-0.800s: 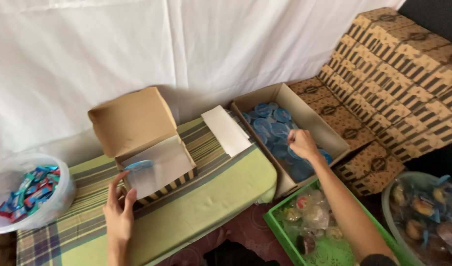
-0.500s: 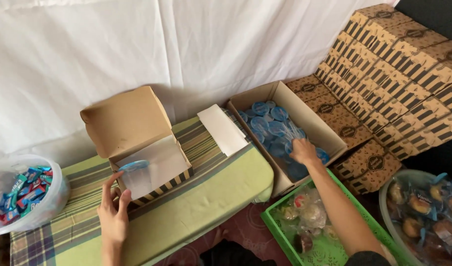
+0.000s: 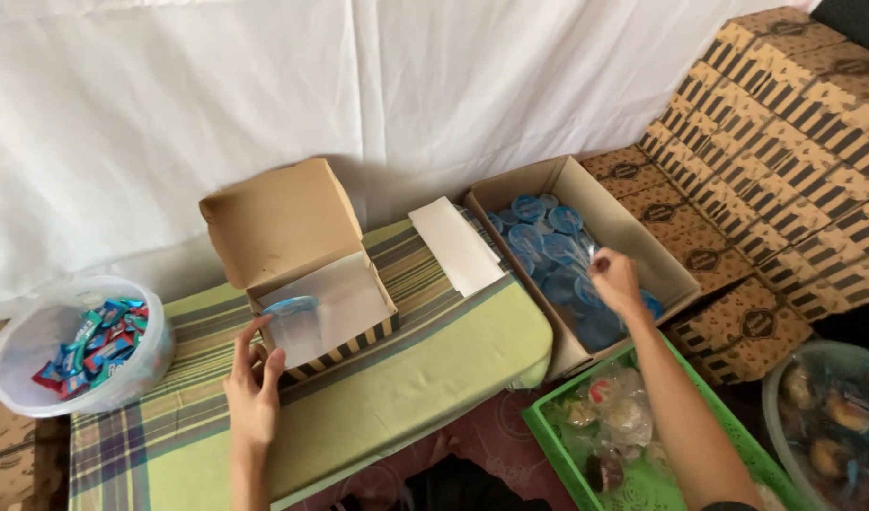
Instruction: Packing various food items including water cups and snacks into a cardboard box
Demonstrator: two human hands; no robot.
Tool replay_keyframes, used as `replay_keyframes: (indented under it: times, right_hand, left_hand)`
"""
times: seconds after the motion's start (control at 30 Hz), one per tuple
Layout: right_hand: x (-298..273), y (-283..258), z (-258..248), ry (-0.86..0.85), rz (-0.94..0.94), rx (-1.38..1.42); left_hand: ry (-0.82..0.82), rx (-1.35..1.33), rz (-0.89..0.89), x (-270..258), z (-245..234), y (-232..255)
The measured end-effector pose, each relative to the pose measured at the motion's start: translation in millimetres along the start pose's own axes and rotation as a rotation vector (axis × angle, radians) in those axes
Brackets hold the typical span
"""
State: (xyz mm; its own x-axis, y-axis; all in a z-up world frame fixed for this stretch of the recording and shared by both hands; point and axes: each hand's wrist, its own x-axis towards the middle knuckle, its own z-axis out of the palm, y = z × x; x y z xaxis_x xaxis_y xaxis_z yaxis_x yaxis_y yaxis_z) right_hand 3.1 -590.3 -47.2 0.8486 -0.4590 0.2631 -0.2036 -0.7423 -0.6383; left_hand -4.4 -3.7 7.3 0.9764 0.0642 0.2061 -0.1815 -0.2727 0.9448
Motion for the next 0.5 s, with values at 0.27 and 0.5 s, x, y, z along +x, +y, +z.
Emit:
replay_keyframes:
  times: [0.27,0.5]
  right_hand:
    - [-11,-84,7,0.204,0.280,1.118]
    - [-33,-190,59,0.251,0.154,1.351]
  left_hand:
    - [0.009,0.054,-0.018,-2,-2,8]
    - [0.014,0.067,0.003,0,-2,5]
